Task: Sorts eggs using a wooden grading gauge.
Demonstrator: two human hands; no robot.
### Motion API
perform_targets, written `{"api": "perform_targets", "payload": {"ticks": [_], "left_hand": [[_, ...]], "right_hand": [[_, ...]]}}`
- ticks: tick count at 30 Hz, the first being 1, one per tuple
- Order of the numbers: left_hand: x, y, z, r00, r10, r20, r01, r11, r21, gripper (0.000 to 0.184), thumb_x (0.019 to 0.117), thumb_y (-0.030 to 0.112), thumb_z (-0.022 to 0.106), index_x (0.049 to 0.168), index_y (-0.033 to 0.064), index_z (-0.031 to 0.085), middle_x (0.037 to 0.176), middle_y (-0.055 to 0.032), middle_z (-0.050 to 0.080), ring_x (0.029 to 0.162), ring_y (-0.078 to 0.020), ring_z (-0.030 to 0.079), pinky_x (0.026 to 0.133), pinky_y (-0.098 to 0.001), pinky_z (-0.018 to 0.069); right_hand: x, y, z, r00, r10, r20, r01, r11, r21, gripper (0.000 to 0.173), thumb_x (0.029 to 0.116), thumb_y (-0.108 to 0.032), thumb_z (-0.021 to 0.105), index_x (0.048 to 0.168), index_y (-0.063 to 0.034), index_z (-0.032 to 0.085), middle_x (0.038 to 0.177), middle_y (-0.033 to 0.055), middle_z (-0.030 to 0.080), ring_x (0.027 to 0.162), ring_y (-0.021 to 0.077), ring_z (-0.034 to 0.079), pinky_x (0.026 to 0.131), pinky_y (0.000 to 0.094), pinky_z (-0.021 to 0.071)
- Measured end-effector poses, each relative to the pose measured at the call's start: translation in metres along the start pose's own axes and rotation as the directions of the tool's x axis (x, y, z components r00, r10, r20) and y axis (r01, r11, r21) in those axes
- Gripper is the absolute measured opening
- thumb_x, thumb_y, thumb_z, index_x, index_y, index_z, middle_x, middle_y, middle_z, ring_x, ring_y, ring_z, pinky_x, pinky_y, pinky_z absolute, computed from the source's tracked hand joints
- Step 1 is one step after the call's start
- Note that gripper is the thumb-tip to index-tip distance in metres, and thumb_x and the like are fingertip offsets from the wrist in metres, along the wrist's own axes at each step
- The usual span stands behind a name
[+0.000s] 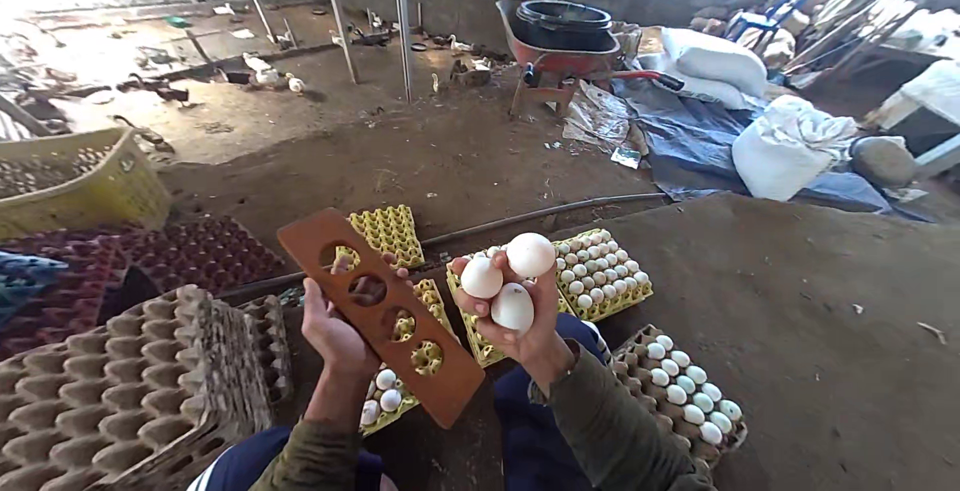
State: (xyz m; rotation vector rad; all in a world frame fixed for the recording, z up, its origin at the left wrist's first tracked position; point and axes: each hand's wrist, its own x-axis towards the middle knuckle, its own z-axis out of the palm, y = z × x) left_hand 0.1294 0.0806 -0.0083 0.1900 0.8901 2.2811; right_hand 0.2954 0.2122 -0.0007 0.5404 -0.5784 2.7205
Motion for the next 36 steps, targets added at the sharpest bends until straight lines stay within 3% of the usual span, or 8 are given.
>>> {"api": "perform_targets", "payload": {"ticks": [7,11,15,19,21,24,28,36], "left_hand": [[0.017,0.006,-0.025,0.956,0.092,0.278,-0.128,0.985,0.116,0.085,0.0996,0.059,-0.01,0.124,0.0099,0.056,0.121,-0.0174,0.068,0.105,-0.0344,0.07,0.083,-0.0494,0.0609],[0.038,0.01,-0.05,0.894,-0.035,0.448,-0.072,0.973,0.219,0.041,0.1044,0.04,0.048,0.129,0.01,0.06,0.124,-0.008,0.067,0.109,-0.0198,0.068,0.091,-0.0339,0.0586],[0.051,0.021,-0.065,0.872,-0.119,0.474,-0.065,0.933,0.353,0.024,0.1028,0.02,0.053,0.124,0.0114,0.062,0.112,0.0007,0.068,0.103,-0.0097,0.067,0.091,-0.0251,0.056],[0.038,0.028,-0.061,0.838,-0.208,0.504,-0.094,0.855,0.509,0.02,0.1025,0.012,0.047,0.115,0.011,0.063,0.11,0.0039,0.068,0.109,-0.0063,0.063,0.102,-0.0245,0.0479],[-0.001,0.006,-0.013,0.988,-0.042,0.15,-0.034,0.882,0.469,0.016,0.0942,0.004,0.054,0.091,0.0113,0.068,0.085,0.0049,0.07,0.089,-0.0035,0.067,0.09,-0.0172,0.0511],[0.033,0.009,-0.034,0.822,-0.241,0.515,0.041,0.928,0.369,0.029,0.1063,0.026,0.046,0.126,0.0095,0.06,0.114,-0.0036,0.069,0.102,-0.0147,0.069,0.089,-0.0287,0.0583],[-0.014,-0.022,0.024,0.92,-0.17,0.353,0.094,0.97,0.223,0.089,0.0982,0.066,-0.008,0.127,0.015,0.059,0.114,-0.0151,0.072,0.091,-0.0298,0.074,0.071,-0.0428,0.0636],[-0.053,-0.075,0.065,0.877,-0.404,0.261,0.356,0.91,0.215,0.077,0.1022,0.061,-0.002,0.147,0.0225,0.047,0.116,-0.0142,0.071,0.097,-0.0277,0.072,0.078,-0.042,0.0617]], "right_hand": [[-0.014,-0.005,0.005,0.986,-0.138,-0.09,0.134,0.99,-0.044,0.069,0.082,-0.077,0.06,0.116,-0.0187,0.071,0.121,0.0116,0.07,0.076,0.0139,0.07,0.05,0.0205,0.0505],[-0.039,-0.025,0.005,0.942,-0.279,-0.186,0.259,0.957,-0.127,0.071,0.088,-0.082,0.045,0.119,-0.0213,0.068,0.122,0.0123,0.071,0.077,0.0136,0.072,0.049,0.0198,0.0509],[-0.086,-0.058,-0.017,0.853,-0.425,-0.303,0.326,0.887,-0.327,0.076,0.0898,-0.082,0.041,0.129,-0.0203,0.06,0.117,0.0091,0.07,0.073,0.0109,0.068,0.051,0.0197,0.0521],[-0.171,-0.066,-0.061,0.469,-0.561,-0.682,0.227,0.823,-0.521,0.064,0.1007,-0.07,0.031,0.125,-0.0173,0.059,0.09,0.008,0.07,0.063,0.0123,0.065,0.052,0.0225,0.0538],[-0.217,-0.056,-0.08,0.196,-0.515,-0.834,0.188,0.855,-0.484,0.054,0.1056,-0.059,0.036,0.133,-0.015,0.053,0.091,0.0101,0.067,0.065,0.0164,0.065,0.055,0.0279,0.0559],[-0.263,-0.039,-0.079,-0.033,-0.486,-0.873,0.126,0.865,-0.486,0.044,0.1076,-0.048,0.04,0.129,-0.0119,0.054,0.087,0.0086,0.065,0.062,0.0167,0.061,0.053,0.0311,0.0538],[-0.232,-0.052,-0.018,0.118,-0.623,-0.773,-0.15,0.758,-0.634,0.043,0.11,-0.042,0.035,0.126,-0.0069,0.055,0.088,0.0088,0.069,0.067,0.0177,0.068,0.053,0.0321,0.0578],[-0.105,-0.05,0.059,0.762,-0.604,-0.234,-0.319,-0.034,-0.947,0.044,0.0855,-0.04,0.078,0.118,-0.0116,0.073,0.128,0.007,0.06,0.083,0.007,0.068,0.064,0.0257,0.0617]]}}
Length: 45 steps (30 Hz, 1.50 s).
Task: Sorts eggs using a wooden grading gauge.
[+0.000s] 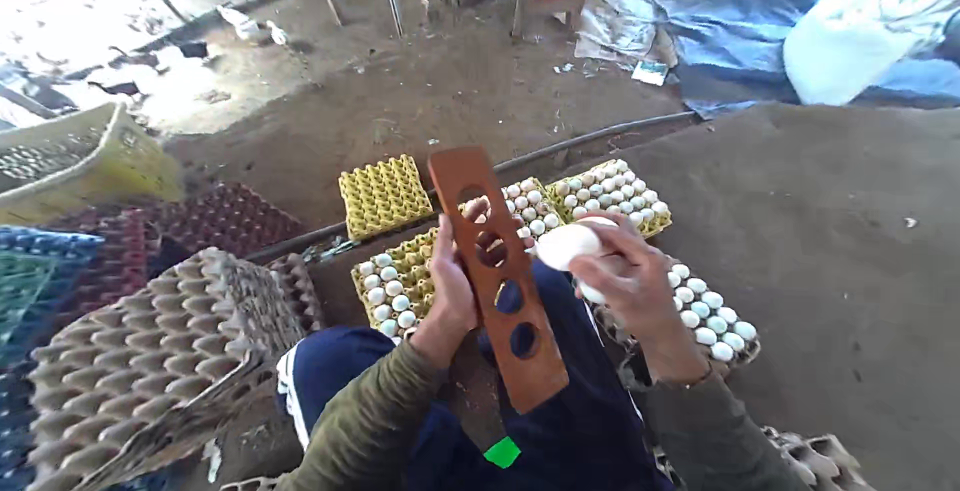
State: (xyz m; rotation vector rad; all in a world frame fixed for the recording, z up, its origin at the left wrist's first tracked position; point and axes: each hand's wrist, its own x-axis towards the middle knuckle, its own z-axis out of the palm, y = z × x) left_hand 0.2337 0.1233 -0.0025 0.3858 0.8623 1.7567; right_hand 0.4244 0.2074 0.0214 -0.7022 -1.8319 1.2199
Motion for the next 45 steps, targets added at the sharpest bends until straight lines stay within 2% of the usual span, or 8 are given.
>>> {"api": "perform_targets", "payload": {"ticks": [3,11,17,24,27,39,42,45], "left_hand": [[-0.004,-0.006,0.011,0.999,-0.023,-0.04,0.024,1.0,0.012,0.073,0.1058,0.056,0.001,0.144,0.0195,0.052,0.109,-0.0107,0.072,0.092,-0.0215,0.072,0.075,-0.0375,0.061],[-0.01,-0.011,0.012,0.998,-0.038,0.04,0.038,0.999,-0.012,0.073,0.106,0.055,0.003,0.138,0.019,0.058,0.107,-0.0091,0.072,0.095,-0.0194,0.071,0.08,-0.0377,0.0606],[-0.012,-0.008,0.008,0.997,-0.051,0.053,0.051,0.999,0.004,0.066,0.1076,0.053,0.01,0.137,0.0187,0.058,0.107,-0.0091,0.072,0.094,-0.0182,0.071,0.079,-0.0367,0.0605],[-0.013,-0.013,0.005,0.998,-0.032,0.059,0.03,0.999,0.031,0.068,0.1066,0.056,0.005,0.141,0.0245,0.054,0.113,-0.0057,0.072,0.096,-0.0172,0.071,0.08,-0.0362,0.0605],[-0.005,-0.014,0.001,0.999,-0.024,0.031,0.025,1.0,-0.009,0.074,0.1045,0.06,0.002,0.143,0.022,0.051,0.116,-0.0107,0.071,0.098,-0.0226,0.071,0.079,-0.0379,0.0599],[-0.006,-0.023,0.009,1.0,-0.009,-0.001,0.009,0.999,0.032,0.071,0.106,0.056,0.002,0.147,0.0185,0.046,0.118,-0.0143,0.07,0.098,-0.0276,0.072,0.081,-0.0423,0.0608],[-0.006,-0.026,0.007,0.999,0.023,0.039,-0.026,0.997,0.066,0.072,0.1061,0.052,-0.002,0.147,0.0151,0.045,0.118,-0.0145,0.07,0.102,-0.0285,0.071,0.085,-0.0449,0.0604],[-0.006,-0.027,0.005,0.999,0.017,0.049,-0.022,0.995,0.099,0.073,0.1047,0.052,-0.005,0.149,0.0164,0.042,0.12,-0.0133,0.07,0.102,-0.0294,0.072,0.083,-0.0476,0.0613]], "right_hand": [[0.01,-0.016,0.019,0.99,-0.113,0.089,0.135,0.941,-0.309,0.047,0.0828,-0.045,0.08,0.115,-0.0112,0.076,0.131,0.0148,0.058,0.104,0.0133,0.064,0.081,0.0291,0.0585],[0.006,-0.018,0.035,0.974,-0.167,0.154,0.226,0.758,-0.612,0.049,0.0827,-0.055,0.078,0.114,-0.0175,0.078,0.138,0.0192,0.055,0.113,0.0271,0.064,0.083,0.0425,0.0592],[0.006,-0.028,0.034,0.975,-0.083,0.204,0.203,0.698,-0.687,0.052,0.0842,-0.057,0.076,0.121,-0.0199,0.077,0.142,0.0169,0.053,0.113,0.028,0.064,0.08,0.0444,0.059],[-0.002,-0.027,0.022,0.971,-0.171,0.165,0.232,0.833,-0.502,0.044,0.0783,-0.048,0.083,0.109,-0.0168,0.078,0.138,0.0125,0.056,0.116,0.0164,0.061,0.087,0.0335,0.0573],[-0.018,-0.033,0.008,0.969,-0.164,0.187,0.237,0.84,-0.489,0.045,0.0772,-0.05,0.083,0.107,-0.0172,0.078,0.138,0.0112,0.056,0.116,0.0116,0.06,0.089,0.0283,0.0565],[-0.039,-0.024,0.016,0.965,0.015,0.264,0.173,0.719,-0.673,0.052,0.0811,-0.057,0.079,0.118,-0.0195,0.077,0.141,0.0183,0.055,0.116,0.0314,0.062,0.084,0.0462,0.0583],[-0.049,-0.008,0.009,0.985,-0.103,0.142,0.16,0.857,-0.491,0.047,0.0798,-0.049,0.083,0.112,-0.0156,0.079,0.134,0.0159,0.059,0.113,0.0203,0.063,0.086,0.0351,0.0583],[-0.065,0.021,-0.022,0.996,-0.001,-0.089,-0.019,0.972,-0.233,0.042,0.0791,-0.037,0.086,0.11,-0.0094,0.078,0.132,0.0113,0.062,0.112,0.0134,0.064,0.09,0.0306,0.059]]}}
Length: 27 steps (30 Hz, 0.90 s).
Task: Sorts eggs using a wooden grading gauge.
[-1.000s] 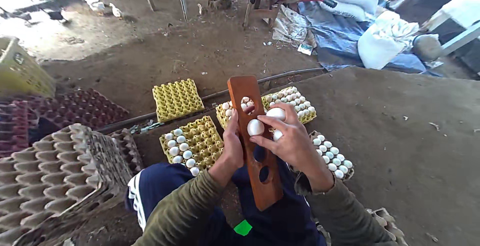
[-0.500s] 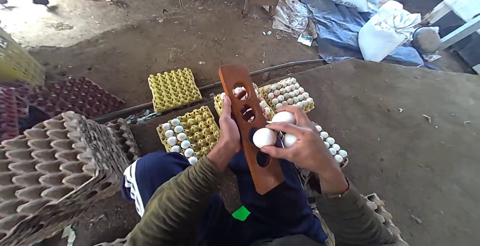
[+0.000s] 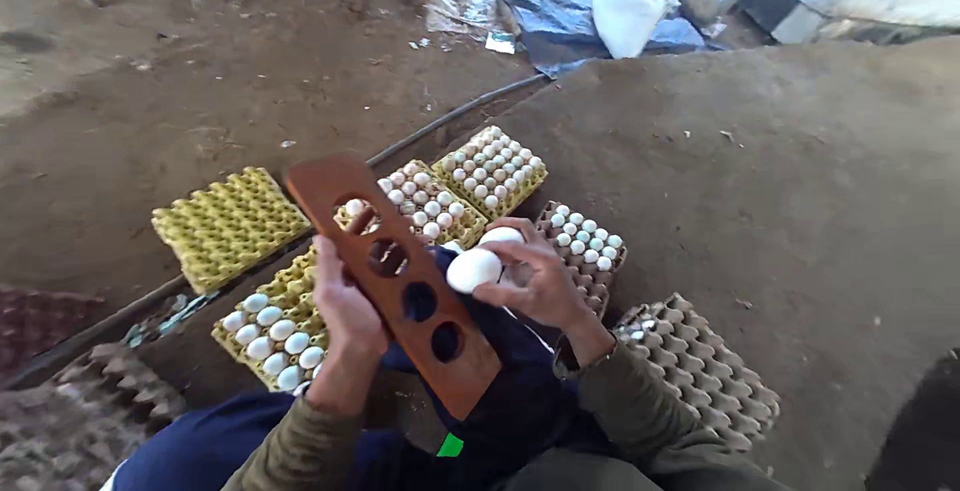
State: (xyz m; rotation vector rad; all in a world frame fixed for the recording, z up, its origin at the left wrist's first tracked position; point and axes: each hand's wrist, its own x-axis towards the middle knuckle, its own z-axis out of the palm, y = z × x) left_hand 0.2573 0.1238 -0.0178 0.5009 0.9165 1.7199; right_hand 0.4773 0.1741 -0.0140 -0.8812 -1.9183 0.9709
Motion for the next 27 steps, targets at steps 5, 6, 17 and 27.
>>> {"api": "perform_targets", "payload": {"ticks": [5,6,17,27], "left_hand": [[0.003,-0.006,-0.011,0.999,-0.015,0.046,0.016,1.0,-0.012,0.075,0.1031,0.055,-0.006,0.149,0.0161,0.04,0.122,-0.0136,0.069,0.102,-0.031,0.072,0.084,-0.0477,0.0623],[0.003,-0.006,-0.012,0.999,-0.018,0.043,0.018,1.0,-0.004,0.077,0.1023,0.055,-0.007,0.149,0.015,0.039,0.122,-0.0146,0.069,0.102,-0.0317,0.072,0.084,-0.0478,0.0623],[-0.004,0.002,-0.028,0.993,-0.115,0.037,0.119,0.978,-0.168,0.075,0.1016,0.065,0.007,0.147,0.0191,0.046,0.128,-0.0205,0.064,0.104,-0.0383,0.069,0.084,-0.0524,0.0604],[-0.002,0.001,-0.025,0.996,-0.085,0.018,0.087,0.978,-0.189,0.075,0.1017,0.066,0.012,0.142,0.0178,0.052,0.123,-0.0225,0.066,0.102,-0.0388,0.07,0.083,-0.0518,0.0609]], "right_hand": [[-0.019,0.144,-0.062,0.827,0.448,-0.34,-0.537,0.808,-0.243,0.056,0.0806,-0.042,0.085,0.121,-0.0052,0.073,0.137,0.0233,0.057,0.125,0.0342,0.057,0.103,0.0509,0.0504],[-0.021,0.178,-0.077,0.766,0.528,-0.368,-0.633,0.721,-0.282,0.059,0.0819,-0.045,0.084,0.124,-0.0048,0.071,0.14,0.0264,0.054,0.129,0.0384,0.054,0.107,0.0534,0.0466],[0.009,0.355,-0.124,0.451,0.813,-0.367,-0.834,0.237,-0.499,0.062,0.0848,-0.05,0.079,0.134,-0.0135,0.068,0.158,0.0281,0.033,0.136,0.045,0.047,0.107,0.0606,0.0448],[0.039,0.34,-0.125,0.463,0.836,-0.293,-0.885,0.451,-0.111,0.035,0.1005,-0.018,0.059,0.134,-0.0102,0.066,0.136,0.0226,0.059,0.121,0.0348,0.06,0.097,0.0542,0.051]]}}
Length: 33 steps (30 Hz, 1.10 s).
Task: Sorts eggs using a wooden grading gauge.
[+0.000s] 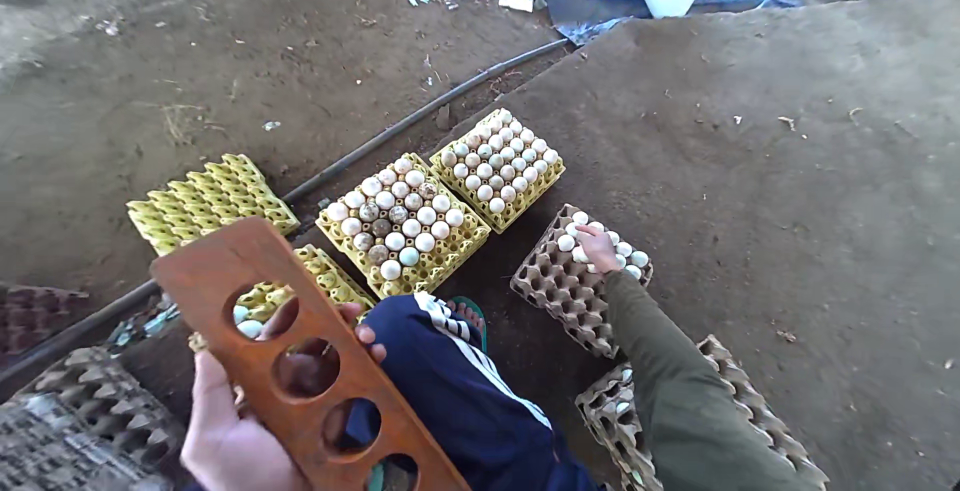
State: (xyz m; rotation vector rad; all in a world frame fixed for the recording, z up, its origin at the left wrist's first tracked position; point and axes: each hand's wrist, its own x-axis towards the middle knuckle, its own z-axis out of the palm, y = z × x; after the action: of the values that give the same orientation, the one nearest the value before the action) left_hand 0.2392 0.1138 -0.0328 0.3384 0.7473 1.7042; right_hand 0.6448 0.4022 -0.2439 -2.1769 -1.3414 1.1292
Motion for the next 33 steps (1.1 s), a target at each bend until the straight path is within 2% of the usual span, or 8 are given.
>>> {"api": "perform_targets", "payload": {"ticks": [4,7,9,11,13,19,23,33], "left_hand": [[0.001,-0.001,0.013,0.997,-0.008,-0.076,0.007,1.0,-0.017,0.076,0.1019,0.064,0.004,0.136,0.0183,0.055,0.111,-0.0192,0.072,0.097,-0.036,0.073,0.082,-0.0506,0.0618],[0.002,-0.004,0.018,0.992,-0.038,-0.119,0.034,0.999,-0.034,0.08,0.1006,0.063,-0.002,0.141,0.0147,0.048,0.108,-0.0196,0.072,0.095,-0.0352,0.073,0.083,-0.0508,0.0612],[0.002,-0.004,0.017,0.995,-0.039,-0.086,0.038,0.999,-0.011,0.083,0.1005,0.062,-0.005,0.145,0.0115,0.044,0.11,-0.0207,0.07,0.097,-0.035,0.072,0.085,-0.0504,0.0608],[-0.001,-0.003,0.022,0.992,-0.035,-0.122,0.039,0.999,0.031,0.081,0.1033,0.058,-0.003,0.14,0.0085,0.049,0.106,-0.019,0.072,0.094,-0.0311,0.073,0.082,-0.0467,0.0617],[-0.006,0.001,0.029,0.979,-0.017,-0.204,0.04,0.993,0.108,0.074,0.1071,0.054,0.003,0.135,0.0103,0.056,0.099,-0.0127,0.072,0.088,-0.022,0.072,0.076,-0.0386,0.0613],[-0.022,0.015,0.029,0.983,0.027,-0.179,-0.01,0.995,0.095,0.067,0.1093,0.046,0.005,0.131,0.0099,0.057,0.1,-0.0105,0.072,0.09,-0.0187,0.072,0.077,-0.0365,0.0609],[-0.027,0.024,0.018,0.986,0.04,-0.16,-0.031,0.998,0.062,0.067,0.1089,0.046,0.005,0.134,0.0099,0.056,0.1,-0.0112,0.072,0.09,-0.0197,0.071,0.077,-0.037,0.0606],[-0.033,0.032,0.01,0.985,0.064,-0.162,-0.061,0.998,0.022,0.063,0.1098,0.045,0.007,0.133,0.0114,0.055,0.098,-0.01,0.071,0.089,-0.018,0.071,0.077,-0.0347,0.0605]], "right_hand": [[-0.087,-0.071,-0.015,0.907,-0.33,0.263,0.197,0.883,0.426,0.044,0.1035,-0.014,0.048,0.147,-0.0137,0.053,0.103,0.0125,0.068,0.071,0.019,0.066,0.06,0.0355,0.0578],[-0.192,-0.139,-0.016,0.664,-0.636,0.393,0.312,0.713,0.628,0.057,0.0913,-0.021,0.061,0.145,-0.0173,0.043,0.108,0.0079,0.07,0.069,0.0168,0.069,0.052,0.0301,0.0593],[-0.258,-0.173,-0.009,0.436,-0.804,0.405,0.43,0.581,0.691,0.051,0.0891,-0.028,0.073,0.134,-0.015,0.053,0.119,0.0067,0.07,0.077,0.016,0.071,0.056,0.0293,0.0609],[-0.308,-0.199,0.001,0.224,-0.893,0.391,0.666,0.432,0.608,0.046,0.0927,-0.027,0.071,0.134,-0.012,0.055,0.126,0.0041,0.067,0.093,0.0123,0.071,0.073,0.0288,0.0627],[-0.337,-0.215,0.018,0.092,-0.915,0.393,0.846,0.28,0.454,0.045,0.0928,-0.023,0.07,0.133,-0.0079,0.059,0.13,0.0067,0.062,0.108,0.0109,0.066,0.087,0.0292,0.0608],[-0.372,-0.229,0.052,0.01,-0.923,0.384,0.99,0.063,0.125,0.046,0.0896,-0.024,0.076,0.129,-0.0059,0.063,0.12,0.013,0.068,0.103,0.0185,0.069,0.086,0.0355,0.0597],[-0.375,-0.229,0.065,-0.043,-0.929,0.366,0.989,0.013,0.149,0.037,0.0925,-0.029,0.075,0.122,-0.007,0.071,0.124,0.0124,0.068,0.111,0.0155,0.067,0.092,0.0291,0.0576],[-0.38,-0.238,0.076,-0.081,-0.93,0.358,0.987,-0.025,0.159,0.031,0.0914,-0.032,0.076,0.114,-0.0105,0.077,0.115,0.0077,0.072,0.101,0.0105,0.069,0.086,0.0237,0.0579]]}}
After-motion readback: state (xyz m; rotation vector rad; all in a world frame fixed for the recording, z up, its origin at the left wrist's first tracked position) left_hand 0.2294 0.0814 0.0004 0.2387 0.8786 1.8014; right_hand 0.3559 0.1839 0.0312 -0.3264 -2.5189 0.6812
